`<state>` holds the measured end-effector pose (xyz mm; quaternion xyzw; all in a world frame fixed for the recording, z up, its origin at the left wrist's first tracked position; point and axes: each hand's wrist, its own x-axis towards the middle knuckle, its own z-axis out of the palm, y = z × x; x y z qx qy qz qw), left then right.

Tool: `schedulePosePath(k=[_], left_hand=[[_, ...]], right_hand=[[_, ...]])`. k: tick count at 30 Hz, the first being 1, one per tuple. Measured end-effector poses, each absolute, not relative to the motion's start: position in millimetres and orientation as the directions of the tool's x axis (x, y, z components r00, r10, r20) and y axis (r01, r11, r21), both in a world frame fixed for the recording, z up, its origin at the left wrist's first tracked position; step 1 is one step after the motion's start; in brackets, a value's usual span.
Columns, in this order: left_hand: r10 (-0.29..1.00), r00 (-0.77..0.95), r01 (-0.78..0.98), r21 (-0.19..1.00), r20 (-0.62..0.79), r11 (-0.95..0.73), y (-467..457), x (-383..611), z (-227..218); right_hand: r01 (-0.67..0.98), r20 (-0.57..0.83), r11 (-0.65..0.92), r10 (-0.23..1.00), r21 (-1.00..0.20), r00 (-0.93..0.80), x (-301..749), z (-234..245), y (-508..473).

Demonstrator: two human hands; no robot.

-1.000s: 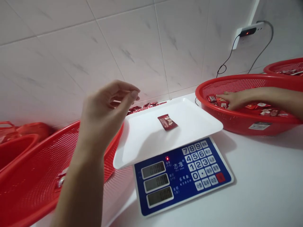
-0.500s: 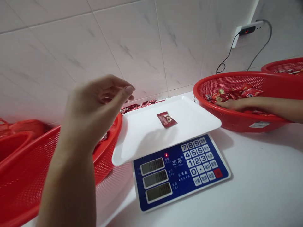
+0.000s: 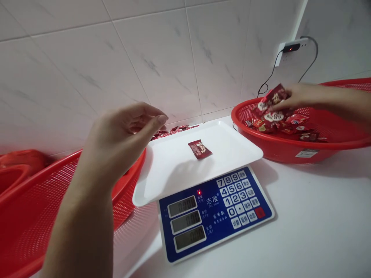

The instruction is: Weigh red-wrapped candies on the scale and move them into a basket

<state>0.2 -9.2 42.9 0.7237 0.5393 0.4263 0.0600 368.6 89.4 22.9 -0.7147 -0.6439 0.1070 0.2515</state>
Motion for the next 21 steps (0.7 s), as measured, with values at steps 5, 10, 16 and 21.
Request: schedulePosePath(k=[5,10,16,21], left_hand=[[0.824,0.020,0.663,0.610,0.566,-0.435,-5,3,39],[0.847,0.118,0.457,0.728,0.519,-0.510,1,28,19],[0.855,0.115,0.307,0.800,0.506,-0.515,7,41,7],[0.886,0.181,0.311,0.829,0.428,-0.464,17,37,2]], right_hand=[[0.507,0.302,0.157,0.929,-0.847,0.216,329,54,68],[0.123,0.334,0.358,0.925,-0.925,-0.184,249,43,43],[-0.032,0.332,0.344,0.873,-0.938,-0.358,208,15,39],[-0.036,0.238,0.244,0.888,-0.969,-0.394,216,1,48]])
